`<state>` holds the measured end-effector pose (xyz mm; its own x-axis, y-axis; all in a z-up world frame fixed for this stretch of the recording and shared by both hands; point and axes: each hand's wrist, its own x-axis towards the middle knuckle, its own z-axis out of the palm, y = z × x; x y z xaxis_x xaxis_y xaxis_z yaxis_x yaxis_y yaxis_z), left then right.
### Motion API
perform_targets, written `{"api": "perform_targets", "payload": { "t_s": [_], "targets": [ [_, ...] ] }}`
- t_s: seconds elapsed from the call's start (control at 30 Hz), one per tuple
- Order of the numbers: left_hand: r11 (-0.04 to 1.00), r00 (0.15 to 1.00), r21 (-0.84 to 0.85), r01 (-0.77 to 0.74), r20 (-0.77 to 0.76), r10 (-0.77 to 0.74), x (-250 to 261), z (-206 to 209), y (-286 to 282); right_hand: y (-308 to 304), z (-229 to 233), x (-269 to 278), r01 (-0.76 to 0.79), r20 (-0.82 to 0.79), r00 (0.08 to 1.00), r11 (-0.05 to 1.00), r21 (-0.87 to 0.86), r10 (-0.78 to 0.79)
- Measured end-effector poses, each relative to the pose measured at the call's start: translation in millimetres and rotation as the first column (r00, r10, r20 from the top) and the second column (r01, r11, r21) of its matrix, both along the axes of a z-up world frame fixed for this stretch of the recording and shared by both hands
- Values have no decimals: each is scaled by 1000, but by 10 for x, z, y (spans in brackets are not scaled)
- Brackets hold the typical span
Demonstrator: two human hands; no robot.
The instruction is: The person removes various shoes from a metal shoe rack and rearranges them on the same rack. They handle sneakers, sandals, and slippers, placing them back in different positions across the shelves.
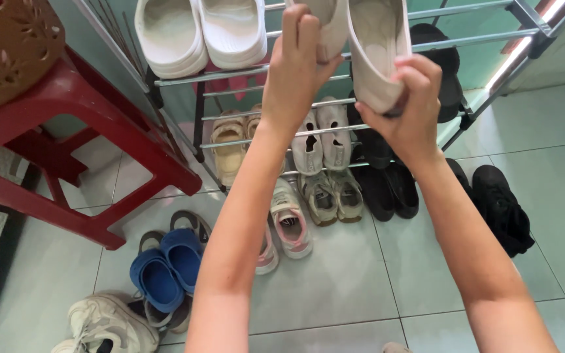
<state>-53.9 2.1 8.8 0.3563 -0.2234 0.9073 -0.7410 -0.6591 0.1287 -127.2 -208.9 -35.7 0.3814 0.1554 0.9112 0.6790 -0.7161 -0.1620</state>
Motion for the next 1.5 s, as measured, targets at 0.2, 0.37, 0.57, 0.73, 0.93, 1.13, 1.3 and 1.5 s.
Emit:
{"api": "perform_targets", "payload": {
  "t_s": [0.2, 0.37, 0.57, 0.73, 0.93, 1.13, 1.3, 1.5],
  "targets": [
    [959, 995, 278, -60, 96, 34, -650, -165, 103, -244, -584, -338, 41, 233, 972, 990, -136, -8],
    [875, 969, 465, -131, 247, 14, -1147, -532, 237, -397, -1013, -767, -71, 261, 952, 945, -320, 161],
    [922, 960, 287, 260, 27, -279, -1490, -1101, 342, -323, -1359, -1210, -191, 73, 968, 893, -408, 240],
    [902, 965, 367, 229, 35, -259, -1635, -1434, 539, -233, -1506, -874, -163, 26, 984, 942, -292, 179],
    [932, 980, 319, 172, 36, -193, -1721, -1650, 696, -121, -1441, -347, -14, -35, 999, 980, -198, 7],
    [965, 988, 225, 135, -102, -115, -1449, -1744, 855, 22, -1225, 128, -15, -188, 982, 991, -131, -10],
    [992, 959, 107, 71, -280, -39, -1083, -1750, 732, 175, -1100, 417, 32, -196, 979, 993, -110, -53],
    [995, 950, 73, 65, -308, -40, -565, -1713, 582, 220, -1016, 610, 67, -300, 950, 994, -84, -89]
  ]
}}
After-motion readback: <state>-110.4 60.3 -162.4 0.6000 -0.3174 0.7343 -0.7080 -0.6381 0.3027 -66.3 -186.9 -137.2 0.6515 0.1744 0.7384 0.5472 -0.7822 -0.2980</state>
